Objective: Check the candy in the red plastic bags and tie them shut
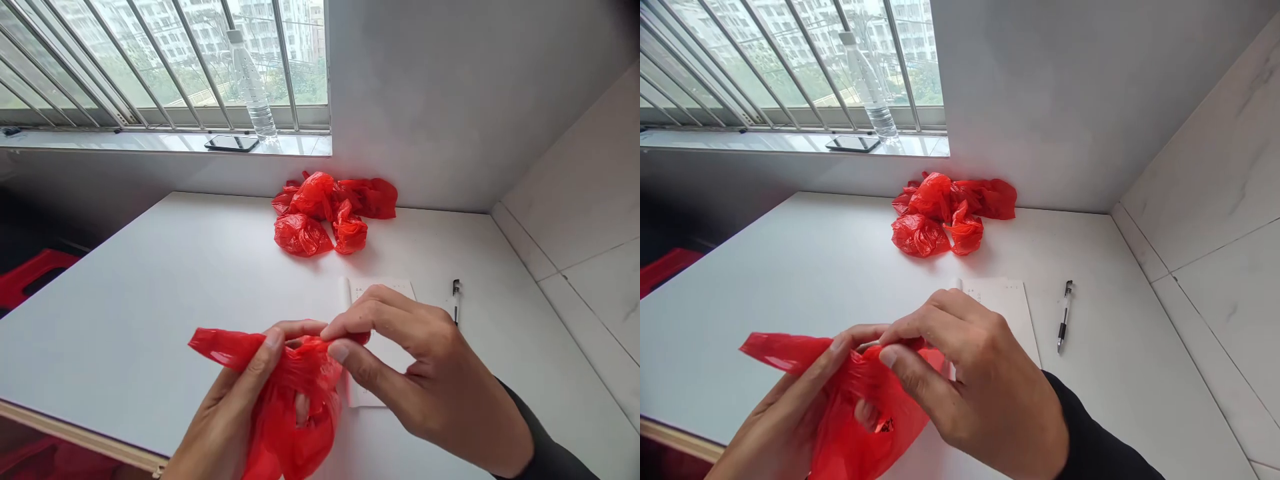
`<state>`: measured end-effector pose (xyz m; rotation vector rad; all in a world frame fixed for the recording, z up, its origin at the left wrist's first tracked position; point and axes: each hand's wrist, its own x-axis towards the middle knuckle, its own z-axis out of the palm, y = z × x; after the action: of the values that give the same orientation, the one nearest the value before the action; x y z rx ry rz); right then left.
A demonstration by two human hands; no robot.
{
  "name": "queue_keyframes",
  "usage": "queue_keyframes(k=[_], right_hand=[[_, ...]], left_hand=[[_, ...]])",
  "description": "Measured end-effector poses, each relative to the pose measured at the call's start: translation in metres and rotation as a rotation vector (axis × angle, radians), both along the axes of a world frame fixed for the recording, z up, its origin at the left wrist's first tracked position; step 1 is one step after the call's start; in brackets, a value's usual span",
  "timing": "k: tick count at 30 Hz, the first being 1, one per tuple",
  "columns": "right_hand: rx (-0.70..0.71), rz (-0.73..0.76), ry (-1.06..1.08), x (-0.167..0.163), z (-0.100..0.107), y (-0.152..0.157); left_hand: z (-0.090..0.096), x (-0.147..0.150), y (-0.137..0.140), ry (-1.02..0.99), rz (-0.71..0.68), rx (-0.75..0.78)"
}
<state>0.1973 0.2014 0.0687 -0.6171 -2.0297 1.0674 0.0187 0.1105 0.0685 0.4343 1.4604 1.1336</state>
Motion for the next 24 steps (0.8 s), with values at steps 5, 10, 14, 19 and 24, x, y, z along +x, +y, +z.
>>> queue_keyframes(k=[5, 10, 14, 19, 24], right_hand=[[-0.060, 0.128, -0.017, -0.003, -0.004, -0.001], [-0.143, 0.306, -0.054, -0.021, -0.027, 0.010], [-0.401, 0.351, -0.125, -0.032, -0.037, 0.009], [-0.523, 0.402, -0.112, -0.037, -0.047, 0.006], [-0.513, 0.372, -0.202, -0.036, -0.047, 0.008]], left_hand=[[-0.012, -0.025, 0.000, 0.145, -0.320, 0.226], [-0.022, -0.046, -0.007, 0.286, -0.552, 0.410], [-0.019, -0.044, -0.003, 0.700, -0.410, 0.605], [-0.036, -0.033, -0.005, 1.045, -0.141, 0.756], [-0.044, -0.032, -0.012, 0.996, -0.240, 0.771]])
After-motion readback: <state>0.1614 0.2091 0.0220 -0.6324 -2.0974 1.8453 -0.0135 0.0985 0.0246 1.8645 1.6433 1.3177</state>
